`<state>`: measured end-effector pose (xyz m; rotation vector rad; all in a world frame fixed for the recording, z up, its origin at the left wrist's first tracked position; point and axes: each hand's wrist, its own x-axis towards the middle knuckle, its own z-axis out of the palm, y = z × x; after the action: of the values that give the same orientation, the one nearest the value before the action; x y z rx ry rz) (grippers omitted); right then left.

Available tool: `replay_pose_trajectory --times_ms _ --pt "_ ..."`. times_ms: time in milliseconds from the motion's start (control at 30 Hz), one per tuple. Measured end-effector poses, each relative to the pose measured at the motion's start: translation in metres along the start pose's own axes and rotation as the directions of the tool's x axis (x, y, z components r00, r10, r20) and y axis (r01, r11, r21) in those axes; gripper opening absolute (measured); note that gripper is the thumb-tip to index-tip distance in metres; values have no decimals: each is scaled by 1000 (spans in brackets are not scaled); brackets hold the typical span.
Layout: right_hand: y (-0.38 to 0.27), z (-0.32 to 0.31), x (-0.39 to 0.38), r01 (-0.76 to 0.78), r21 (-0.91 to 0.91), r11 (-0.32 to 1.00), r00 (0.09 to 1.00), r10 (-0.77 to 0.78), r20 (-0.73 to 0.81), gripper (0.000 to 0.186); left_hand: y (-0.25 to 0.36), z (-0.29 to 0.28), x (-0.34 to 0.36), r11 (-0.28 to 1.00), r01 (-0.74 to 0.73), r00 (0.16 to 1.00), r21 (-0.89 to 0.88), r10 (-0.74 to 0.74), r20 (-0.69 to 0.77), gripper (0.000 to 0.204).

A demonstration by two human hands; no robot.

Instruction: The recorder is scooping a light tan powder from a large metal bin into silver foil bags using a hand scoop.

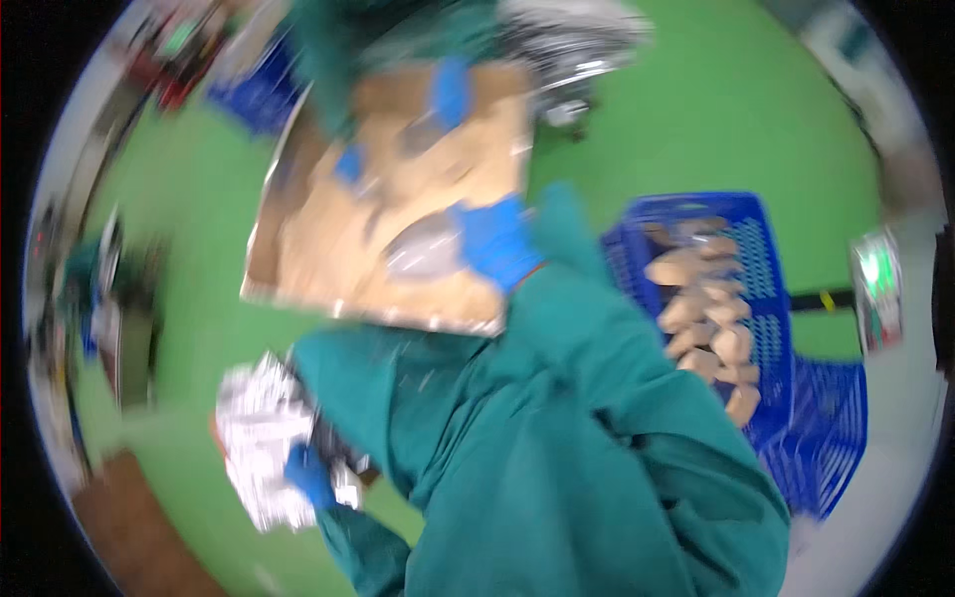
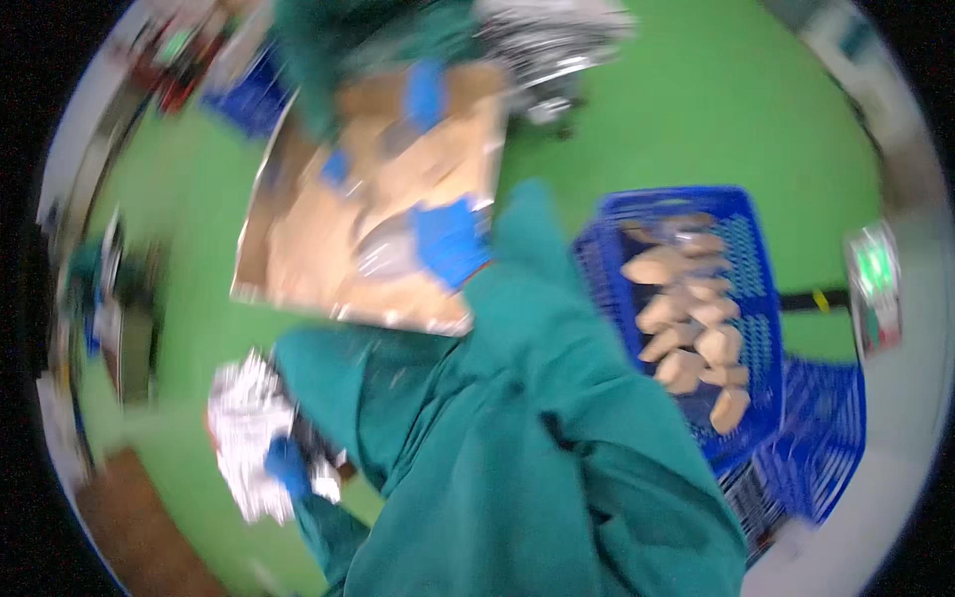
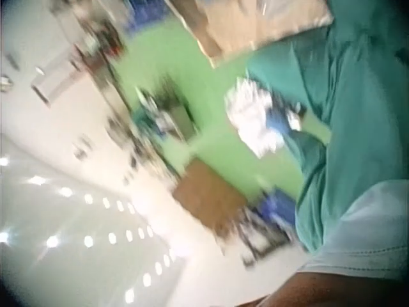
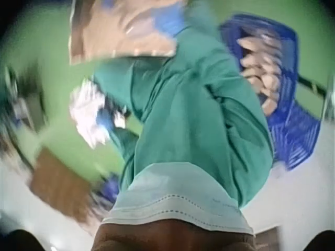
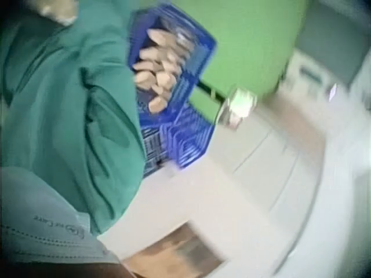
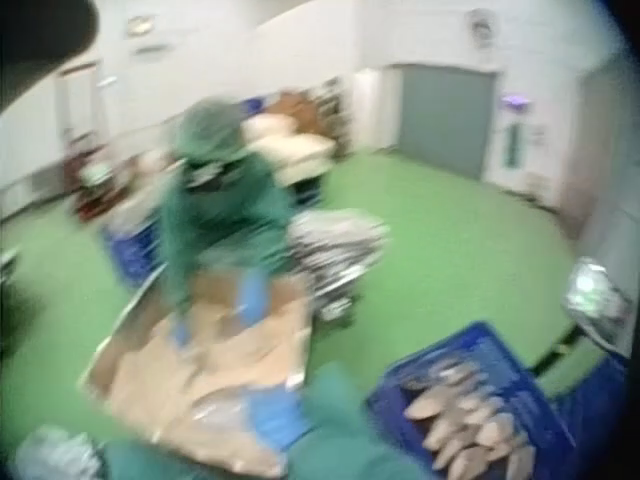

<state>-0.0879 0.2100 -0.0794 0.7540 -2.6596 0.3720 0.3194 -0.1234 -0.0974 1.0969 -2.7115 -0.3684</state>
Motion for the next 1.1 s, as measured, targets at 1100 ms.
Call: replay_pose_trajectory --times_ms 1100 --pt "34 35 51 -273 518 810 897 19 442 37 122 -172 87 961 -261 880 -94 197 -432 35"
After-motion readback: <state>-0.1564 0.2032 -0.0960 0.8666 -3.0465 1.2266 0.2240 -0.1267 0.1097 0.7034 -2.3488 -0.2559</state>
